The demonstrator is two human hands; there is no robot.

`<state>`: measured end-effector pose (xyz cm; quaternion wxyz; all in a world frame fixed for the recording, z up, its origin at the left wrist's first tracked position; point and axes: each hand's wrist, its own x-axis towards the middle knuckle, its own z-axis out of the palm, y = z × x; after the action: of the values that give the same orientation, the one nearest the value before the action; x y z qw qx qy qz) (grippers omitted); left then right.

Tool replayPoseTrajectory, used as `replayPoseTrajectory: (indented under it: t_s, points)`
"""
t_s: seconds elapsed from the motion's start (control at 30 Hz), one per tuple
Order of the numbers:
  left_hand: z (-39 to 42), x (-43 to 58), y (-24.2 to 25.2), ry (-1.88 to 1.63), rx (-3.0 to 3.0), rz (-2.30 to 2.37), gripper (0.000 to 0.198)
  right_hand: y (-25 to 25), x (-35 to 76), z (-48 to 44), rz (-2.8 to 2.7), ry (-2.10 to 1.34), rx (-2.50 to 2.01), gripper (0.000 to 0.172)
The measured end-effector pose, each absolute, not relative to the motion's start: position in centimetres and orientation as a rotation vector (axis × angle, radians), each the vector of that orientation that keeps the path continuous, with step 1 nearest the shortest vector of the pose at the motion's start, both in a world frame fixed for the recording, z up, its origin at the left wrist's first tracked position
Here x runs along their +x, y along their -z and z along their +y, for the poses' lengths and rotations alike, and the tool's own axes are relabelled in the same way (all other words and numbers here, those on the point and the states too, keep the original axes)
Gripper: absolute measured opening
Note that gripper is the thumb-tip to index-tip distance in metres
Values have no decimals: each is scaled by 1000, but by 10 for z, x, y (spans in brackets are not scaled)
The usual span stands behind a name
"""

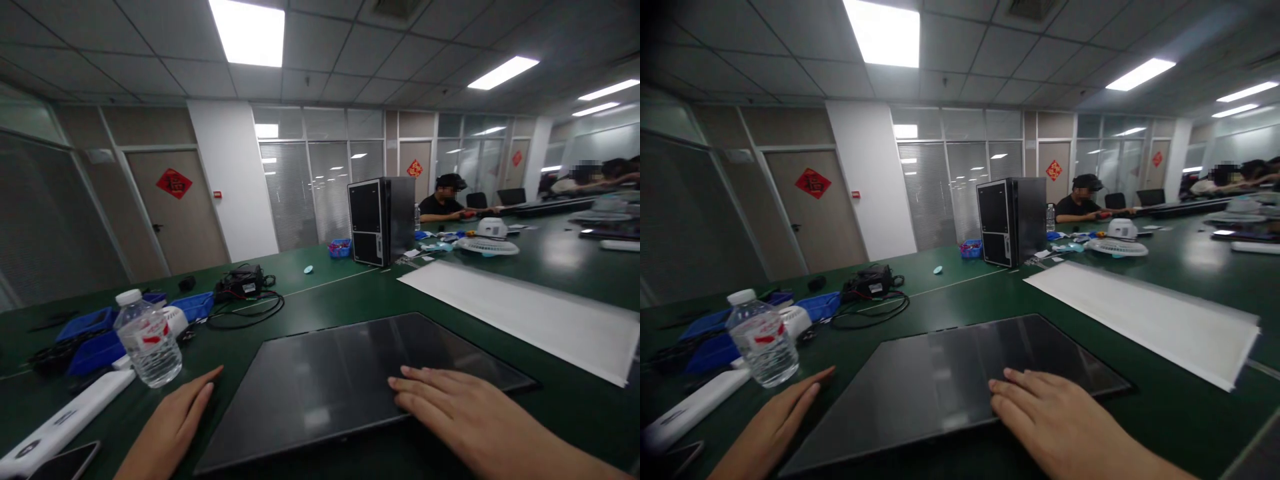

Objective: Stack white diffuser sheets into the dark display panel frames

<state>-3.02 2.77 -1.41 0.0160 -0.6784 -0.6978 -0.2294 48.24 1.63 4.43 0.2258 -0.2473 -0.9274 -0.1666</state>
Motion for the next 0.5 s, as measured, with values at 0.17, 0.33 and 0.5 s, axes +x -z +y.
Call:
replayPoseTrajectory:
  t_s: [0.17,0.33,0.5]
  points:
    - [20,-22,9,683,-2278,-2001,49,-50,476,45,-2753,100,-764,42]
    - [13,-13,7,521,-2403,-1914,49,-54,523,128,-2606,285,-1152,38]
    - [13,-11,2,449,-2381,-1998,49,-21,605,212,-2127,668,-1864,57]
